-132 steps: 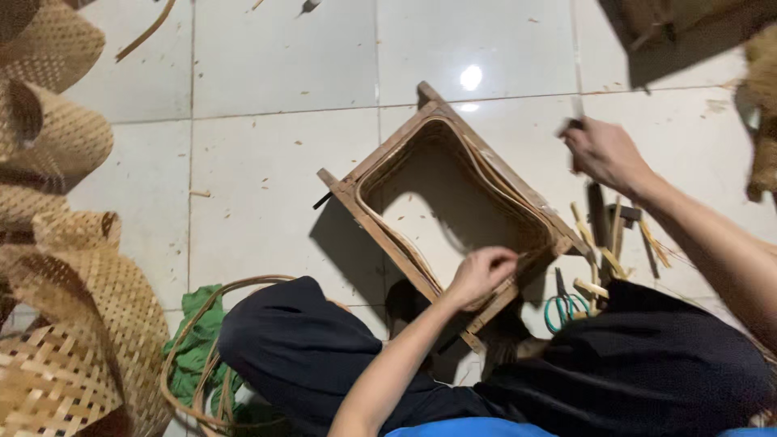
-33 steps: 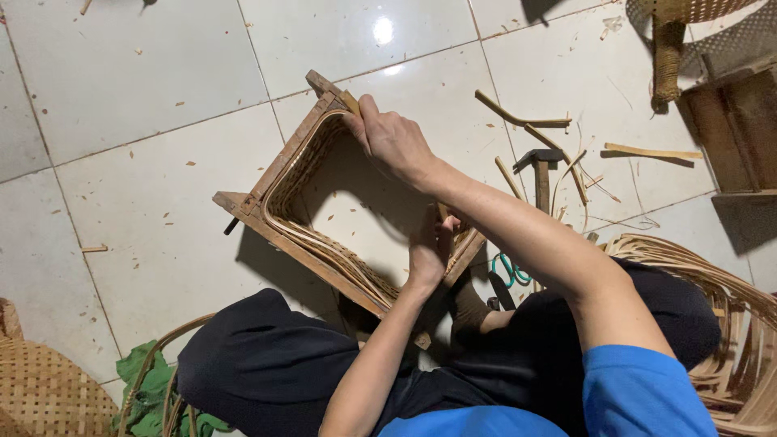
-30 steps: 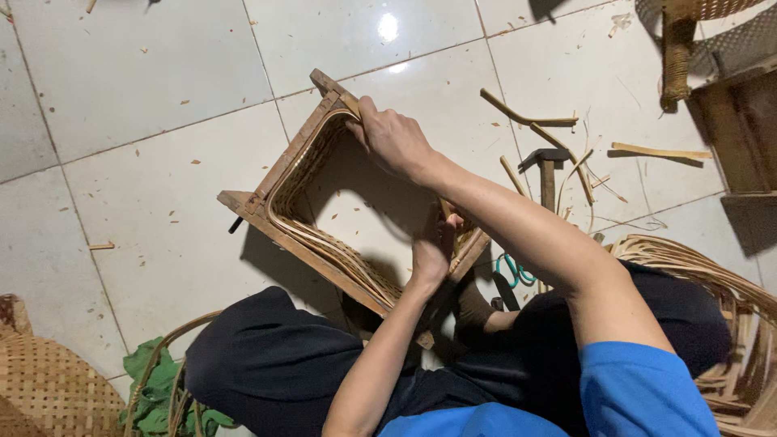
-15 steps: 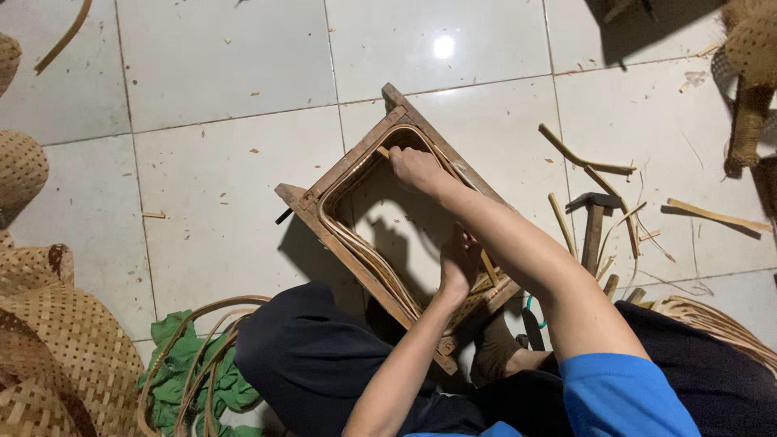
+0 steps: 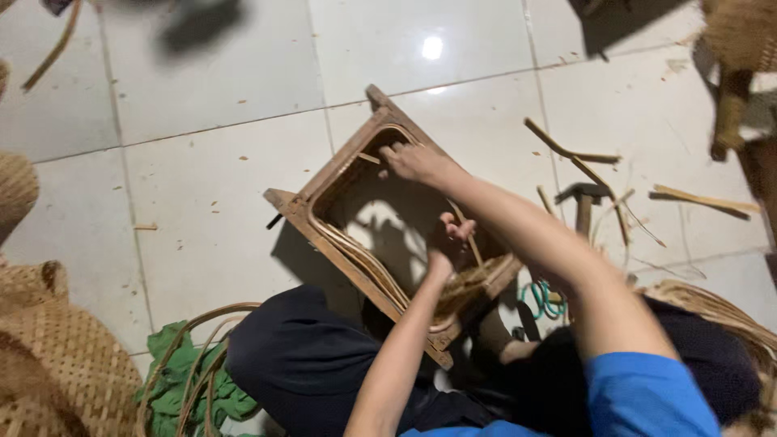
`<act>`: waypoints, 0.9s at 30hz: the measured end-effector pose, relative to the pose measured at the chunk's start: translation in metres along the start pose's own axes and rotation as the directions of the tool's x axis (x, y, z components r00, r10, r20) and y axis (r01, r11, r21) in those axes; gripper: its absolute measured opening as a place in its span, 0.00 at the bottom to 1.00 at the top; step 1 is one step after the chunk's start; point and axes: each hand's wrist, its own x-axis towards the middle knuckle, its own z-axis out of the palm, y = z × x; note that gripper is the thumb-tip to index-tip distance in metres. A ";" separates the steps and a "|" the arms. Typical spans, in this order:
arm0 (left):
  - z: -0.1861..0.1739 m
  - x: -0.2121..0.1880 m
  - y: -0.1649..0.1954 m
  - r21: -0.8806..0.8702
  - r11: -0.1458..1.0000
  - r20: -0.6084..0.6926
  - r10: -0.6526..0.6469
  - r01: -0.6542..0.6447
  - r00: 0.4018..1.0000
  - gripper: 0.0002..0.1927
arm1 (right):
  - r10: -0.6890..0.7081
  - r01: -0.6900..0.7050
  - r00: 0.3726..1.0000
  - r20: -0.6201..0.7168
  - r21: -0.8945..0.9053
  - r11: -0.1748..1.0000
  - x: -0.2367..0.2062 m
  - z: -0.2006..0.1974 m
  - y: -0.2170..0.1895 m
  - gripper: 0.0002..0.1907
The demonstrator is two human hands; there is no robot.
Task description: The person weaves a rectangular basket using thin wooden strips. They cut strips to size, bend and insert them into a wooden mold, and use a hammer to secure the strips into place.
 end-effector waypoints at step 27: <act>0.024 -0.003 -0.035 -0.014 1.000 0.016 0.023 -0.023 1.000 0.10 | 0.248 -0.223 0.952 -0.180 0.150 0.963 -0.197 0.030 0.044 0.40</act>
